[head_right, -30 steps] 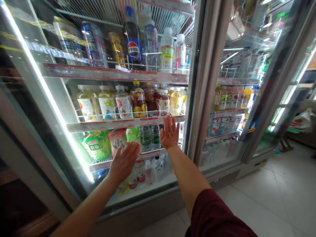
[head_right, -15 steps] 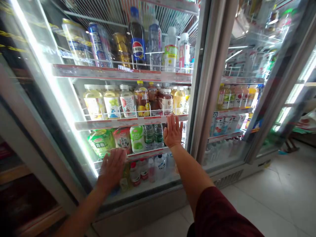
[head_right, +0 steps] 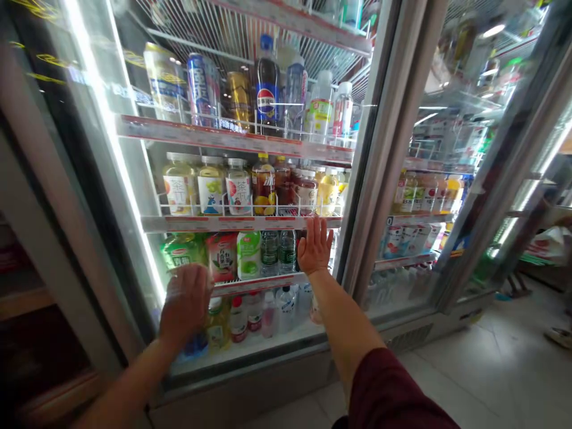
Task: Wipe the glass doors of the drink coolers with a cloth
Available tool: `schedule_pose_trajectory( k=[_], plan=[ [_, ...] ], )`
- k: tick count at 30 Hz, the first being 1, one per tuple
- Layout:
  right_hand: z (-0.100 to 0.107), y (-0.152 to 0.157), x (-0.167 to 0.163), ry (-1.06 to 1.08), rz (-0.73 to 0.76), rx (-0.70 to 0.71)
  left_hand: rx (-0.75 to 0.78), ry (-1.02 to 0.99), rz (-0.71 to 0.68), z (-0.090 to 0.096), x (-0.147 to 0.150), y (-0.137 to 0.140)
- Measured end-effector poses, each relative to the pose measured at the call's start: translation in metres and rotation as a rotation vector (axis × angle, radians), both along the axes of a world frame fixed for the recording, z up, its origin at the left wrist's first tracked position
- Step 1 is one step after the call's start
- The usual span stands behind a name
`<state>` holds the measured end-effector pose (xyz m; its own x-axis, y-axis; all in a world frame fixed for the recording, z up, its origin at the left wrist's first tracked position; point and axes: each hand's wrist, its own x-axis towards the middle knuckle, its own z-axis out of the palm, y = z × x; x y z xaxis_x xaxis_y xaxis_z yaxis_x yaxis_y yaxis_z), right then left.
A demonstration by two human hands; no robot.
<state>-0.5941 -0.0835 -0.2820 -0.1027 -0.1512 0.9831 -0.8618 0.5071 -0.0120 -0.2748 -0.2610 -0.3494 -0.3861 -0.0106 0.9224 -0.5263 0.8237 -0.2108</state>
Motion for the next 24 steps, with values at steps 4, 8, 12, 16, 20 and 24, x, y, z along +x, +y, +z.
schedule_pose_trajectory(
  k=[4, 8, 12, 16, 20, 24],
  plan=[
    [0.000, 0.001, -0.001, -0.005, 0.004, 0.001, -0.051, -0.021, 0.027, 0.019, 0.013, -0.010],
    [0.000, 0.001, -0.001, -0.036, 0.025, -0.005, 0.071, 0.207, 0.074, 0.112, 0.023, -0.032],
    [0.001, 0.001, 0.000, -0.022, 0.037, -0.010, 0.113, 0.233, 0.073, 0.087, 0.025, -0.025],
    [0.001, 0.001, 0.001, -0.075, 0.027, 0.025, 0.115, 0.150, 0.069, -0.026, 0.028, 0.001],
    [0.002, 0.001, 0.001, -0.078, 0.004, 0.041, 0.132, 0.103, 0.080, -0.029, 0.030, -0.005],
    [0.003, 0.002, 0.001, -0.069, -0.001, 0.045, 0.138, 0.230, 0.051, 0.069, 0.021, -0.031]
  ],
)
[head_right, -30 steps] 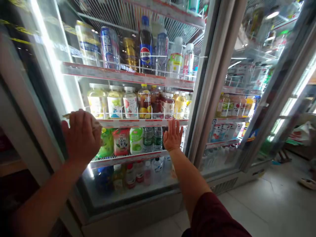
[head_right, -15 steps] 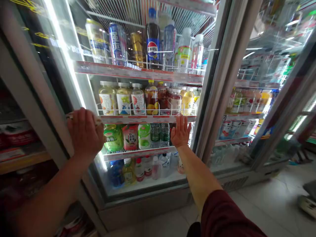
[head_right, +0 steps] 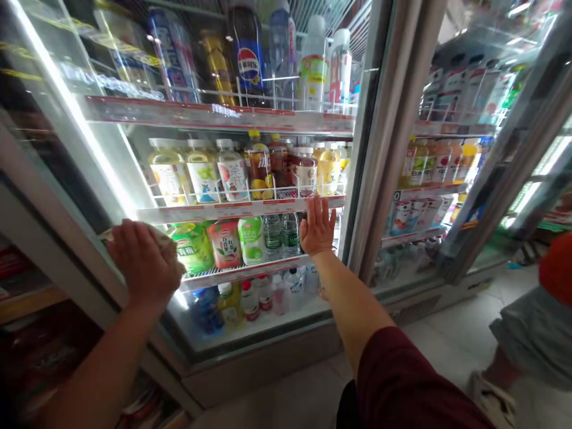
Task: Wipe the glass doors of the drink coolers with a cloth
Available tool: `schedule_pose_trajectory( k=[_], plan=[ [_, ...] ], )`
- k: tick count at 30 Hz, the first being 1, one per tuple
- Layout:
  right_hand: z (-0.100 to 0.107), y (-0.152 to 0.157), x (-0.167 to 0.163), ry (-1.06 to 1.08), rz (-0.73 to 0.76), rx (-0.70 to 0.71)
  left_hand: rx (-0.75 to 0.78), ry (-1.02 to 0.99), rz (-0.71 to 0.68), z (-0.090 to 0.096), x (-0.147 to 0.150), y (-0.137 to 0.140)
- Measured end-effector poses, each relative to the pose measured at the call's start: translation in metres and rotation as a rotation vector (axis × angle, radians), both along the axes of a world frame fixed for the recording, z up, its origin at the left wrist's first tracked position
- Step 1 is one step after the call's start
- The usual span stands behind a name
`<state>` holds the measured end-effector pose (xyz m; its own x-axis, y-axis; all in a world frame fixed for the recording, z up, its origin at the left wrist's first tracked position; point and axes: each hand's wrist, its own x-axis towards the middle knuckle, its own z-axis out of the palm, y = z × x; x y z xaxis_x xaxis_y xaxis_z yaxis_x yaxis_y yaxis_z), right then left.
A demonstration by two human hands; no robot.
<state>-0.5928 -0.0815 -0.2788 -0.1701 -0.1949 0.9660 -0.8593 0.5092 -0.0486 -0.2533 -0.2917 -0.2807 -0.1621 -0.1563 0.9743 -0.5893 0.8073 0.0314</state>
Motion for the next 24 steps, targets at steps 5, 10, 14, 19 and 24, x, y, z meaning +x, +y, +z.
schedule_pose_trajectory(
  k=[5, 10, 14, 19, 24],
  plan=[
    [0.001, 0.001, 0.002, -0.067, 0.016, 0.030, -0.010, -0.017, -0.022, -0.016, -0.019, 0.021],
    [0.001, 0.000, 0.002, -0.020, 0.005, 0.010, -0.171, -0.294, -0.163, -0.117, -0.027, 0.057],
    [0.001, 0.000, 0.001, 0.000, -0.007, 0.010, -0.091, -0.199, -0.165, -0.060, -0.041, 0.046],
    [0.002, 0.001, 0.003, -0.041, -0.006, 0.035, -0.042, -0.091, -0.173, 0.021, -0.077, 0.047],
    [0.003, 0.001, 0.005, -0.052, 0.002, 0.047, -0.181, -0.289, -0.264, -0.059, -0.096, 0.089]
  ],
)
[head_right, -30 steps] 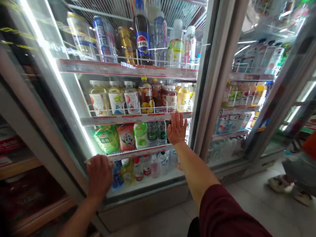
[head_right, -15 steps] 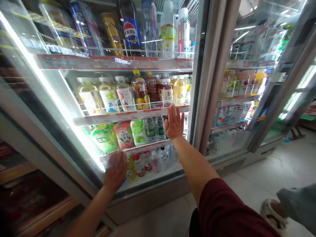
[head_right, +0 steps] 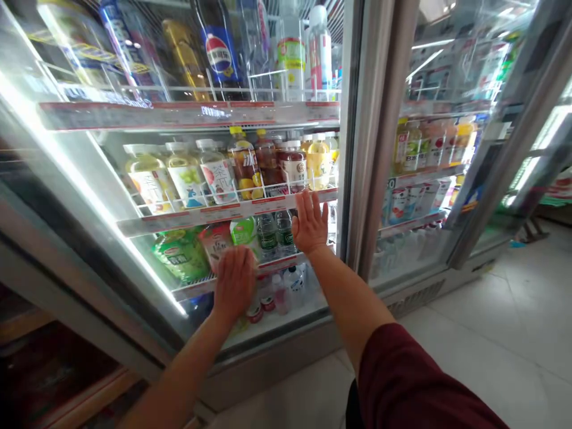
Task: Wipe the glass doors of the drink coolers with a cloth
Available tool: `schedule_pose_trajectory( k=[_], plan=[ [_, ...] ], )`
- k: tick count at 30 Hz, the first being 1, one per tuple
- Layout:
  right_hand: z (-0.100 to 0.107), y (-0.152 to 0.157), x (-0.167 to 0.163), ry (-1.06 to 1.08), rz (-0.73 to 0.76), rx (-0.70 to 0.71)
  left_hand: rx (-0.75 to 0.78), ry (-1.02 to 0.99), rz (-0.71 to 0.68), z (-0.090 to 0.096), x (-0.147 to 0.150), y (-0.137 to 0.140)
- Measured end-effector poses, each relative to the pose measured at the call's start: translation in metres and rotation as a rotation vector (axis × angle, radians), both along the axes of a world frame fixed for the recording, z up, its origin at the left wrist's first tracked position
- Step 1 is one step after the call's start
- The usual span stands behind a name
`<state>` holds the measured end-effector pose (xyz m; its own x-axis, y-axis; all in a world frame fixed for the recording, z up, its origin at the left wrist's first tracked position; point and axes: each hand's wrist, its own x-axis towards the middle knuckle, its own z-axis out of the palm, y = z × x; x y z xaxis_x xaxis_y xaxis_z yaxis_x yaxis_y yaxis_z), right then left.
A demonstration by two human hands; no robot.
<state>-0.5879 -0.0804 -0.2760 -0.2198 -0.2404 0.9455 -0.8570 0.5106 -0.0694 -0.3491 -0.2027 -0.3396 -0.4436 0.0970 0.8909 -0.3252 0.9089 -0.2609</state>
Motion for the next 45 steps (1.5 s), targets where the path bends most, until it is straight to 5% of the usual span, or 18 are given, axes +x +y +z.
schedule_pose_trajectory(
  k=[3, 9, 11, 13, 17, 19, 21, 25, 27, 29, 34, 36, 38, 42, 45],
  plan=[
    [0.000, 0.000, 0.000, 0.023, -0.016, 0.000, -0.093, -0.091, -0.005, -0.013, -0.002, 0.004],
    [0.001, 0.001, 0.000, 0.002, -0.002, 0.012, 0.054, 0.152, 0.052, 0.109, -0.016, -0.019],
    [0.002, 0.001, 0.001, -0.012, 0.010, 0.020, 0.105, 0.187, 0.037, 0.122, -0.024, -0.017],
    [0.003, 0.001, 0.003, -0.017, 0.012, 0.027, 0.081, 0.179, 0.026, 0.099, -0.029, -0.007],
    [0.003, 0.001, 0.004, 0.008, 0.014, 0.006, -0.103, -0.077, -0.039, 0.004, -0.026, 0.016],
    [0.003, 0.001, 0.004, 0.013, 0.021, 0.000, -0.166, -0.177, -0.092, -0.021, -0.024, 0.020],
    [0.002, 0.000, 0.003, 0.028, 0.014, -0.009, -0.166, -0.185, -0.100, -0.010, -0.026, 0.017],
    [0.001, -0.001, 0.002, 0.081, -0.008, -0.045, -0.036, 0.016, -0.044, 0.074, -0.050, 0.009],
    [0.000, -0.001, 0.001, 0.074, -0.005, -0.043, 0.029, 0.097, -0.033, 0.101, -0.065, 0.012],
    [0.000, -0.001, 0.001, 0.061, -0.006, -0.034, 0.055, 0.100, -0.031, 0.094, -0.076, 0.022],
    [0.000, -0.001, 0.001, 0.079, -0.012, -0.044, -0.158, -0.146, -0.092, -0.008, -0.070, 0.045],
    [0.000, -0.001, 0.000, 0.085, 0.000, -0.044, -0.208, -0.205, -0.119, -0.022, -0.062, 0.042],
    [0.000, -0.001, 0.000, 0.083, 0.006, -0.048, -0.196, -0.193, -0.101, -0.004, -0.056, 0.032],
    [-0.001, -0.001, -0.001, 0.052, 0.002, -0.028, -0.049, 0.029, -0.014, 0.076, -0.054, 0.012],
    [-0.001, 0.000, 0.000, 0.060, -0.012, -0.032, -0.014, 0.125, 0.006, 0.086, -0.051, 0.012]
  ],
)
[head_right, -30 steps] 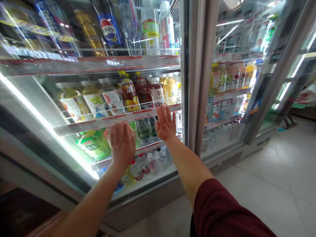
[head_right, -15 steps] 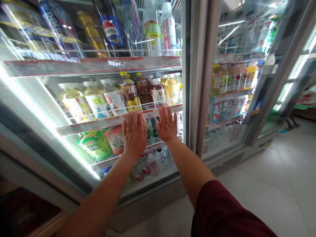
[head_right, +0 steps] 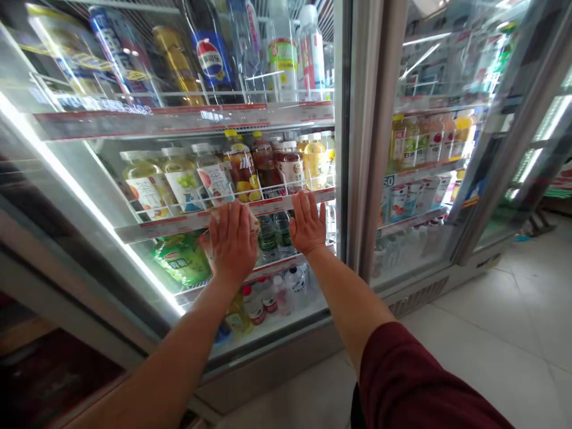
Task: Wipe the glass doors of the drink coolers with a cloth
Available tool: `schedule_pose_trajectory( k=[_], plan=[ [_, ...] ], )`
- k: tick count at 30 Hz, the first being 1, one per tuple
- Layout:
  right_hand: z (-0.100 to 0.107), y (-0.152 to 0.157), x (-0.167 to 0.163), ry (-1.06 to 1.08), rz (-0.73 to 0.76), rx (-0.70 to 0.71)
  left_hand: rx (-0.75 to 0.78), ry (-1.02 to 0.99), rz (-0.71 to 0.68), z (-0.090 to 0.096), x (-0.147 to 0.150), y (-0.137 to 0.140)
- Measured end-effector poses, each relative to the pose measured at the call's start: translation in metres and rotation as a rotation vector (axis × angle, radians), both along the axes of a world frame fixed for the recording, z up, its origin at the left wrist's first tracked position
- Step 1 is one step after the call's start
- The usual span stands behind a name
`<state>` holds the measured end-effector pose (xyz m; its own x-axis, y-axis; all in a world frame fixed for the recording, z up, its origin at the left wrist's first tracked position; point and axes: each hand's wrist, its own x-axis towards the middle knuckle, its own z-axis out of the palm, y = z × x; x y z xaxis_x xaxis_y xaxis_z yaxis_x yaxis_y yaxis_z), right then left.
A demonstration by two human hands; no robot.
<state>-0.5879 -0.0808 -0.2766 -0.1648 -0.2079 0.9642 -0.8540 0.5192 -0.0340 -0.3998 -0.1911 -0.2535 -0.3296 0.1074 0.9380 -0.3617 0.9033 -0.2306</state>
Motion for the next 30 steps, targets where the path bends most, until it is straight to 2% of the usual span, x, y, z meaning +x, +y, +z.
schedule_pose_trajectory(
  k=[1, 5, 6, 7, 9, 12, 13, 14, 15, 17, 20, 21, 22, 23, 24, 28, 29, 30],
  plan=[
    [0.000, 0.000, 0.000, 0.002, -0.001, -0.004, -0.019, -0.020, -0.002, -0.012, 0.003, 0.002],
    [0.000, 0.000, 0.001, -0.027, 0.025, 0.006, -0.163, -0.225, -0.076, -0.079, 0.022, 0.009],
    [0.000, -0.001, 0.001, -0.035, 0.029, 0.009, -0.189, -0.258, -0.095, -0.086, 0.026, 0.007],
    [0.000, -0.001, 0.000, -0.039, 0.031, 0.010, -0.199, -0.269, -0.101, -0.086, 0.030, 0.004],
    [-0.001, -0.001, 0.000, -0.043, 0.035, 0.008, -0.175, -0.214, -0.073, -0.064, 0.033, -0.007],
    [-0.001, 0.000, 0.000, -0.034, 0.041, -0.003, -0.062, -0.022, 0.004, -0.010, 0.033, -0.024],
    [-0.001, 0.001, 0.000, -0.031, 0.042, -0.005, -0.020, 0.027, 0.025, 0.001, 0.033, -0.027],
    [-0.001, 0.001, 0.000, -0.032, 0.042, -0.005, 0.010, 0.053, 0.039, 0.006, 0.033, -0.028],
    [-0.001, 0.001, 0.001, -0.038, 0.042, -0.004, 0.027, 0.058, 0.050, 0.003, 0.035, -0.027],
    [-0.001, 0.001, 0.001, -0.054, 0.040, -0.001, 0.008, 0.021, 0.056, -0.025, 0.041, -0.022],
    [-0.001, 0.000, 0.001, -0.059, 0.041, -0.005, -0.057, -0.114, 0.019, -0.086, 0.056, -0.012],
    [-0.001, 0.000, 0.000, -0.055, 0.042, -0.006, -0.068, -0.162, 0.004, -0.099, 0.061, -0.012],
    [-0.002, 0.000, 0.000, -0.053, 0.042, -0.007, -0.073, -0.198, -0.004, -0.105, 0.066, -0.013],
    [-0.002, 0.000, -0.001, -0.052, 0.041, -0.007, -0.072, -0.208, -0.002, -0.101, 0.070, -0.016],
    [-0.002, 0.000, -0.001, -0.049, 0.040, -0.009, -0.061, -0.188, 0.011, -0.090, 0.073, -0.022],
    [-0.004, 0.000, -0.003, -0.008, 0.046, -0.033, 0.073, 0.041, 0.107, -0.011, 0.082, -0.054],
    [-0.004, 0.000, -0.003, -0.001, 0.048, -0.037, 0.096, 0.082, 0.120, 0.002, 0.084, -0.061],
    [-0.004, 0.000, -0.003, 0.000, 0.050, -0.037, 0.107, 0.103, 0.127, 0.007, 0.087, -0.065]
  ],
)
